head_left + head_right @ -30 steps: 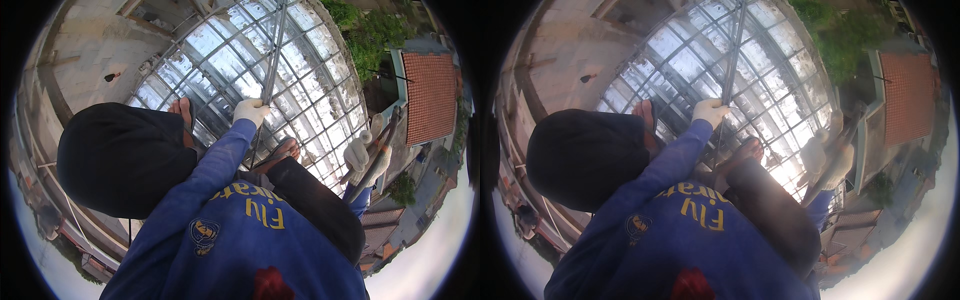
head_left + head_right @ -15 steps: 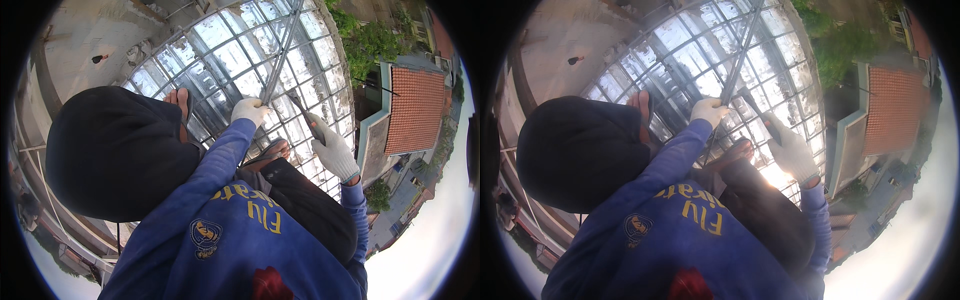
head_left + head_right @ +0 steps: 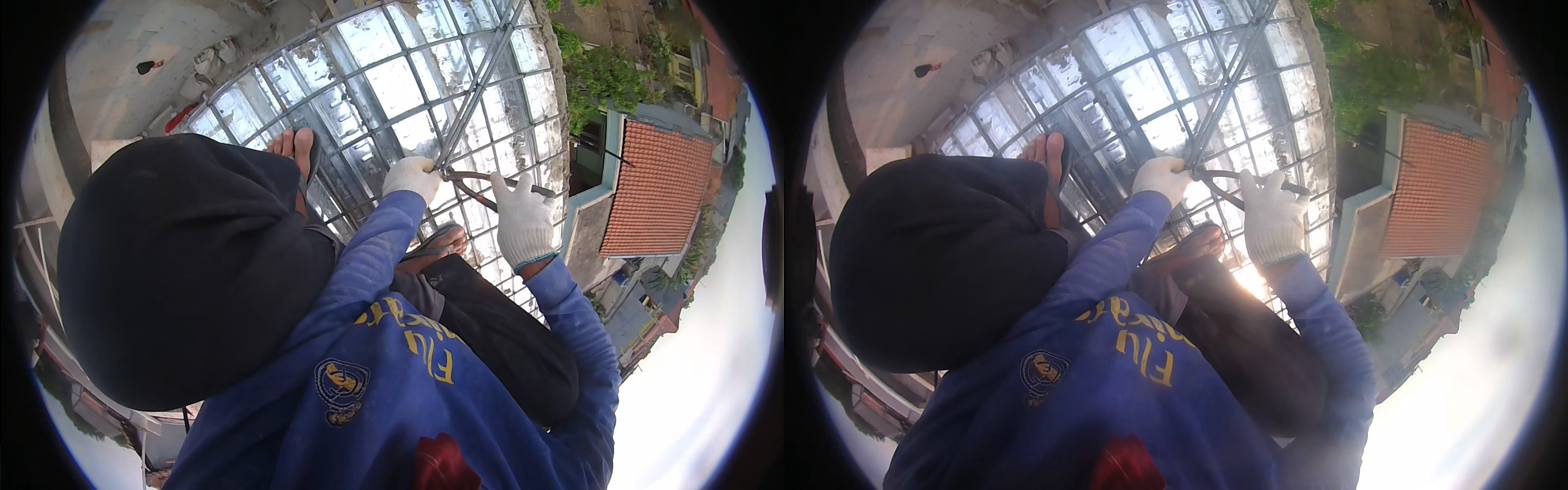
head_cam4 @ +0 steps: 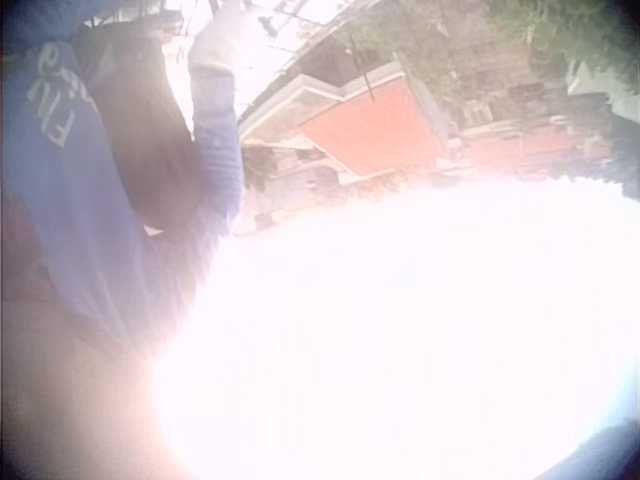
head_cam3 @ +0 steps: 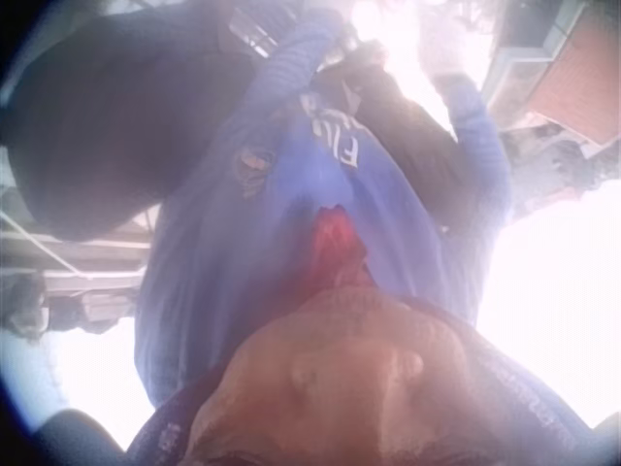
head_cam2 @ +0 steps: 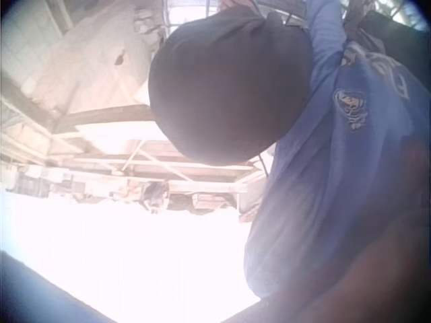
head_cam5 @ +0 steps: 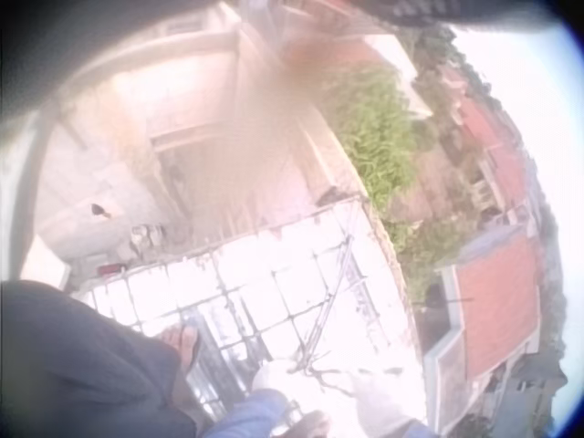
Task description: The person uses pliers to cut and bend metal rods while assembling a metal grid structure on a roof. The person secures the rods to the existing framework.
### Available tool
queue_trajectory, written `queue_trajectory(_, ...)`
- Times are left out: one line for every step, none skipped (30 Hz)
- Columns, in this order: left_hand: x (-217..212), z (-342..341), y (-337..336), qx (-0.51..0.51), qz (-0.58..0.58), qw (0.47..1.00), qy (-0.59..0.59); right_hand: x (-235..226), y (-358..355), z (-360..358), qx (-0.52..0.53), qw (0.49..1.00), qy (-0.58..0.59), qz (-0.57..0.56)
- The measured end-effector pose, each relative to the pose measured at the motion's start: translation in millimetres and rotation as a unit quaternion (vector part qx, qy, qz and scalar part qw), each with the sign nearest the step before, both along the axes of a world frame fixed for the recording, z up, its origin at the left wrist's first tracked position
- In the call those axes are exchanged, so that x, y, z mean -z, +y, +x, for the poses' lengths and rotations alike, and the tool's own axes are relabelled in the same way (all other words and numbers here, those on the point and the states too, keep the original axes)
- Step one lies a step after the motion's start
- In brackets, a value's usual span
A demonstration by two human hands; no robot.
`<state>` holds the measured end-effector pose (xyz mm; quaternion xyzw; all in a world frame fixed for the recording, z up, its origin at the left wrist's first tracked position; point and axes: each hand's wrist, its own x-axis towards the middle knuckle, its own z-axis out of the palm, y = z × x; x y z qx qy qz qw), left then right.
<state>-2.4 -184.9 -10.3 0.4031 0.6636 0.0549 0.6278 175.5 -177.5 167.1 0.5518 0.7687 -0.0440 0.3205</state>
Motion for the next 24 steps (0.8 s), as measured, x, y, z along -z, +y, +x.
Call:
queue_trajectory(-0.2, -0.1, 0.4, 0.003, -0.008, 1.000, 0.001, -1.0, 1.9, -2.5, -0.007, 1.000, -0.004, 0.000)
queue_trajectory(0.2, -0.2, 1.5, 0.006, -0.017, 1.000, 0.001, -3.0, 4.2, -5.0, -0.013, 1.000, -0.007, -0.001)
queue_trajectory(0.6, -0.1, 1.7, 0.010, -0.025, 1.000, 0.002, -4.0, 5.6, -7.2, -0.020, 1.000, -0.010, -0.001)
queue_trajectory(1.0, 0.4, 2.0, 0.004, -0.031, 1.000, -0.004, -3.6, 7.0, -9.8, -0.016, 1.000, -0.011, 0.004)
queue_trajectory(1.9, 1.2, 1.7, -0.002, -0.037, 0.999, -0.009, -3.1, 8.2, -12.5, -0.013, 1.000, -0.011, 0.010)
queue_trajectory(2.3, 2.1, 1.3, -0.008, -0.043, 0.999, -0.015, -3.1, 9.2, -13.8, -0.009, 1.000, -0.012, 0.016)
queue_trajectory(2.5, 1.8, 0.6, -0.011, -0.034, 0.999, -0.012, -4.2, 11.4, -14.8, -0.016, 1.000, -0.001, 0.008)
queue_trajectory(2.6, 1.8, -0.5, -0.014, -0.025, 1.000, -0.009, -6.7, 14.3, -15.8, -0.022, 1.000, 0.008, 0.001)
queue_trajectory(3.0, 2.0, -1.2, -0.017, -0.016, 1.000, -0.006, -8.3, 16.6, -16.1, -0.027, 0.999, 0.018, -0.006)
queue_trajectory(1.9, 0.7, -0.6, -0.011, -0.014, 1.000, -0.004, -8.2, 19.0, -13.5, -0.050, 0.998, 0.029, -0.010)
queue_trajectory(0.8, -0.4, 0.2, -0.006, -0.012, 1.000, -0.003, -8.1, 22.3, -8.1, -0.072, 0.997, 0.039, -0.014)
queue_trajectory(-0.1, -1.1, 0.8, 0.001, -0.010, 1.000, -0.001, -7.6, 25.1, -3.5, -0.093, 0.994, 0.050, -0.018)
queue_trajectory(-0.3, -1.4, 0.5, 0.002, -0.003, 1.000, 0.001, -6.8, 26.4, -1.2, -0.066, 0.995, 0.035, -0.061)
queue_trajectory(-0.2, -1.5, 0.1, 0.004, 0.004, 1.000, 0.003, -5.8, 27.3, 0.8, -0.039, 0.994, 0.021, -0.103)
queue_trajectory(0.1, -1.4, -0.5, 0.006, 0.010, 1.000, 0.005, -4.6, 28.6, 3.9, -0.011, 0.989, 0.006, -0.146)
queue_trajectory(0.7, -3.5, -2.6, -0.004, 0.017, 1.000, -0.001, 0.6, 28.7, 11.7, 0.028, 0.983, 0.031, -0.180)
queue_trajectory(2.8, -2.5, -4.0, -0.008, 0.024, 1.000, -0.011, 8.7, 26.2, 26.1, 0.074, 0.973, 0.052, -0.212)
queue_trajectory(5.2, -1.5, -5.1, -0.012, 0.031, 0.999, -0.020, 14.9, 25.3, 38.2, 0.120, 0.960, 0.073, -0.244)
queue_trajectory(4.9, -5.0, -4.6, -0.010, 0.027, 0.999, -0.027, 18.4, 30.6, 39.8, 0.137, 0.948, 0.062, -0.280)
queue_trajectory(5.0, -6.6, -2.3, -0.002, 0.023, 0.999, -0.035, 18.4, 38.6, 37.2, 0.181, 0.926, 0.058, -0.327)
queue_trajectory(5.2, -7.6, -1.3, 0.006, 0.020, 0.999, -0.044, 14.9, 49.3, 33.5, 0.224, 0.899, 0.054, -0.373)
queue_trajectory(6.8, -7.4, -1.0, 0.006, 0.033, 0.999, -0.043, 11.1, 55.9, 30.1, 0.267, 0.868, 0.049, -0.415)
queue_trajectory(9.7, -6.7, -2.1, 0.006, 0.046, 0.998, -0.042, 9.4, 56.8, 28.9, 0.289, 0.857, 0.049, -0.424)
queue_trajectory(12.8, -6.3, -3.2, 0.006, 0.060, 0.997, -0.040, 7.8, 57.0, 27.9, 0.311, 0.845, 0.048, -0.432)
